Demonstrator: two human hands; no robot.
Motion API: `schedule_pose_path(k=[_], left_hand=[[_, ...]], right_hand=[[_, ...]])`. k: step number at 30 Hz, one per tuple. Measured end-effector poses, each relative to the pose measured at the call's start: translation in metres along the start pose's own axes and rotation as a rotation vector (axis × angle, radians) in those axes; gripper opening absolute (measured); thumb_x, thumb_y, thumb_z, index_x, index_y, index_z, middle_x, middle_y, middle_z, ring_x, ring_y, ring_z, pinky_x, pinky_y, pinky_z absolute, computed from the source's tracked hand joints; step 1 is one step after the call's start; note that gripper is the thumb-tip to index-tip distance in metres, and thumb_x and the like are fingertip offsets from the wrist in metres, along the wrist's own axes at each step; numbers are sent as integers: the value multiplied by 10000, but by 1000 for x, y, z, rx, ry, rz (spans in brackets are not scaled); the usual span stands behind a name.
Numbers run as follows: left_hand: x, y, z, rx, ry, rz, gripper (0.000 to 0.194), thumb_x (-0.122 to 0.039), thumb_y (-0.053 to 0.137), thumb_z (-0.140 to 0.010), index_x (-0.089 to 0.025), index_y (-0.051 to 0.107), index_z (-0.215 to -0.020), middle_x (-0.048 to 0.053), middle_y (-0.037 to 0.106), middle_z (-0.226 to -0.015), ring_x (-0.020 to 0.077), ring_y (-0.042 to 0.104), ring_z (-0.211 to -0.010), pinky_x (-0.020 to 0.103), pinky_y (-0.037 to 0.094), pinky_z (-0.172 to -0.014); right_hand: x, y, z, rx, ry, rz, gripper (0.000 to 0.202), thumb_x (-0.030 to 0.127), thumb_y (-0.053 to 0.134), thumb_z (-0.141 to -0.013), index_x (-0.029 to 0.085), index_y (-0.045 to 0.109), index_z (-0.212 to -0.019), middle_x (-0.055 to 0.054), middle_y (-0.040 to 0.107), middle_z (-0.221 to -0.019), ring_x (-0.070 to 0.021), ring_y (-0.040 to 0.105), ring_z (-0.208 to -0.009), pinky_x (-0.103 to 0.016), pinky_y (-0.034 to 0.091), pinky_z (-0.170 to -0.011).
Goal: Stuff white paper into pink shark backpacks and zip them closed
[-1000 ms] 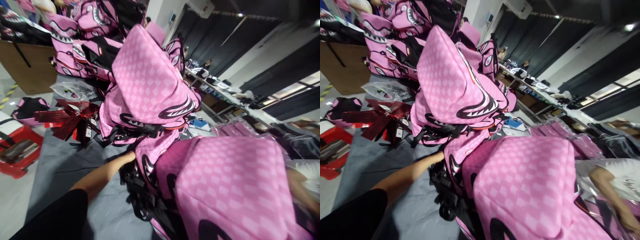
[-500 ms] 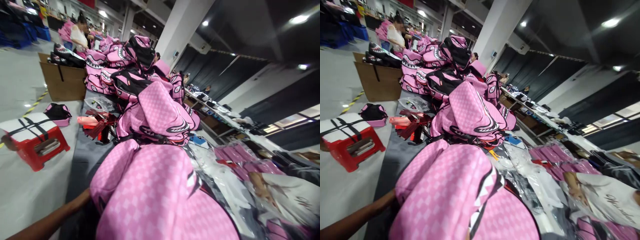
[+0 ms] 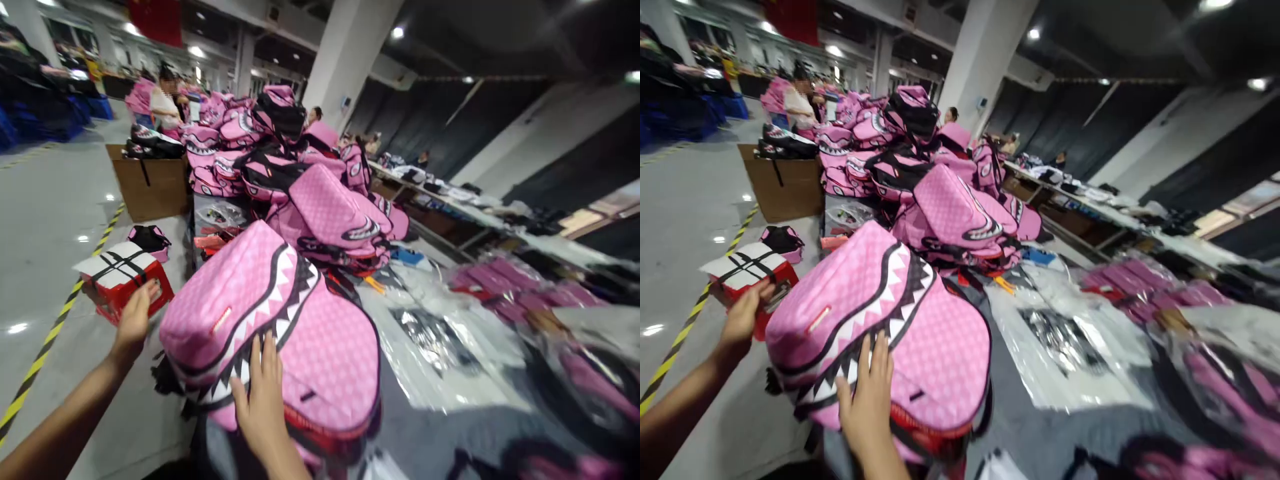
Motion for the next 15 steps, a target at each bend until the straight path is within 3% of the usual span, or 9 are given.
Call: schedule_pose_path(k=[3, 5, 7, 8, 10, 11, 12, 13, 15], left_hand=[[-59, -1, 42, 94, 422, -212, 666, -499, 514, -932, -201, 407, -1519, 104, 401, -1579, 307, 341, -1477, 492, 241, -1247], [-82, 4, 72, 102, 533, -342, 923, -506, 687, -807, -225, 272, -1581, 96, 245, -1651, 351, 229, -1517, 530, 197, -1255], [-83, 7, 89, 44, 459, -341, 1066, -542, 737, -741, -198, 202, -1597, 139, 226, -1650, 384, 260, -1499, 562, 244, -1228], [-78, 8, 92, 20, 404, -327, 1036, -561, 727, -738, -195, 252, -1582, 150, 305, -1617, 389, 335, -1464, 571, 287, -1204], [-66, 10, 86, -5, 327, -323, 889, -593, 693, -736, -183, 446, -1485, 149, 520, -1464, 383, 512, -1322, 583, 381, -1134], [-61, 11, 80, -8, 313, -332, 811, -604, 672, -738, -166, 537, -1407, 143, 608, -1351, 372, 580, -1228, 582, 425, -1089], [-59, 12, 73, -16, 314, -347, 759, -612, 655, -738, -144, 598, -1333, 140, 661, -1246, 361, 622, -1143, 576, 459, -1046], [-59, 15, 66, -27, 323, -366, 738, -622, 643, -740, -123, 627, -1284, 141, 680, -1182, 352, 640, -1088, 567, 480, -1015], [-63, 20, 55, -45, 337, -396, 728, -643, 614, -759, -99, 637, -1241, 141, 688, -1128, 339, 653, -1041, 545, 505, -977]], right_hand=[[15, -18, -7, 68, 29, -80, 783, 431, 558, -952, 169, 211, -1604, -217, 157, -1644, -376, 150, -1522, -634, 306, -1152], [15, -47, 3, 13, 5, -155, 723, 422, 566, -951, 173, 297, -1574, -211, 257, -1620, -342, 241, -1505, -580, 320, -1166], [-1, -81, 37, -229, 44, -190, 595, 385, 545, -964, 210, 400, -1514, -180, 420, -1542, -302, 385, -1440, -537, 352, -1156], [-17, -95, 63, -403, 120, -194, 519, 370, 529, -970, 224, 454, -1462, -165, 499, -1473, -288, 456, -1385, -527, 370, -1141], [-61, -108, 125, -759, 425, -218, 400, 395, 524, -961, 204, 537, -1312, -148, 614, -1278, -273, 584, -1216, -492, 444, -1065], [-86, -103, 156, -855, 637, -270, 383, 427, 509, -959, 193, 538, -1261, -146, 625, -1223, -269, 611, -1159, -477, 463, -1038], [-111, -91, 181, -869, 834, -364, 390, 479, 486, -949, 194, 540, -1210, -145, 634, -1181, -272, 633, -1113, -465, 483, -1007], [-132, -73, 199, -759, 949, -455, 411, 530, 507, -911, 205, 555, -1157, -141, 643, -1144, -278, 642, -1085, -450, 503, -971], [-162, -33, 212, -649, 1015, -570, 466, 574, 572, -822, 208, 590, -1110, -147, 671, -1075, -301, 670, -1008, -446, 539, -889]])
Point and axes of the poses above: each hand's wrist, its own z-axis away from the middle knuckle, its own y-axis out of the palm, x = y × z, the point moved 2 cm from there along -z, towards the middle knuckle
